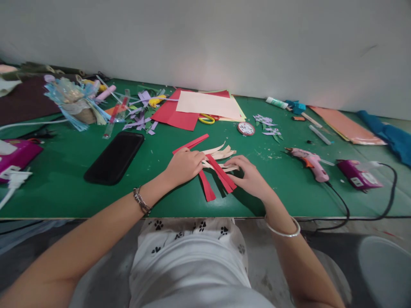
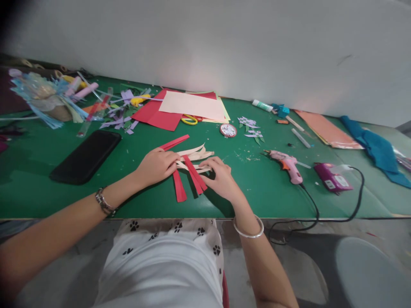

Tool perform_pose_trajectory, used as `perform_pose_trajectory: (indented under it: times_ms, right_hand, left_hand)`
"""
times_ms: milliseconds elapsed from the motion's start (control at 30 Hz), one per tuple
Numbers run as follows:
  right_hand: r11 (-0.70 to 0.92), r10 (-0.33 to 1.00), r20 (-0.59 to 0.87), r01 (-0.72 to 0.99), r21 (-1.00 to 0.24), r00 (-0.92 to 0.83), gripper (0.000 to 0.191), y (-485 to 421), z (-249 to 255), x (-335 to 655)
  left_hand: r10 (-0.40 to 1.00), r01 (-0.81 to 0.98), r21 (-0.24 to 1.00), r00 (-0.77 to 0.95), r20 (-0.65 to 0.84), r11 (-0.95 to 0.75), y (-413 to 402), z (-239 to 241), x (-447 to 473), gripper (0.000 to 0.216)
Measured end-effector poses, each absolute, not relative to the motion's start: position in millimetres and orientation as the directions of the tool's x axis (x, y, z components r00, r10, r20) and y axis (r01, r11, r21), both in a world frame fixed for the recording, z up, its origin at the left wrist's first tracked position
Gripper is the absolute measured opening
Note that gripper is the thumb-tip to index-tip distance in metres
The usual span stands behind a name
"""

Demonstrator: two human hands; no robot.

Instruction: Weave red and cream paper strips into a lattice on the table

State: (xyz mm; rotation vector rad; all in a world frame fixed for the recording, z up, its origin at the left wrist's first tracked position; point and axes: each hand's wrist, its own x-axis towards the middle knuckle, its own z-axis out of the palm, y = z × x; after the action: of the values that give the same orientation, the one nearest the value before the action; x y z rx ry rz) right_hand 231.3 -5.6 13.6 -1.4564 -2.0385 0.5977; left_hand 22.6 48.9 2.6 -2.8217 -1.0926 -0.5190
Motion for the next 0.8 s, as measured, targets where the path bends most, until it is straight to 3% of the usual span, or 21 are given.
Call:
perform_pose_trajectory:
  times_ms: [167,367,600,800]
  right_hand:
    - [0.398,0.914,0.148,0.764,-0.507,-0.378,0.037,-10,20,229]
    - [0.469,0.878,0.106,0.792,-0.392,-0.468,0.032,-7,25,229]
    - [0.460,0.880,0.136,0.747,-0.480,-0.455,0.020,0,27,223]
    - [0.404,0.911,0.213,0.654,-0.640,-0.354,0.015,8,23,220]
  left_hand:
    - [0.628,0.662,0.022,0.699,0.342,-0.749,49,3,23,0.020]
    - [0.617,0.658,-0.002,0.706,0.347,-0.753,49,2,23,0.020]
    - [0.600,0.646,-0.019,0.720,0.349,-0.763,48,5,23,0.021]
    - [0.587,0.640,-0.033,0.722,0.367,-0.767,48,4,23,0.024]
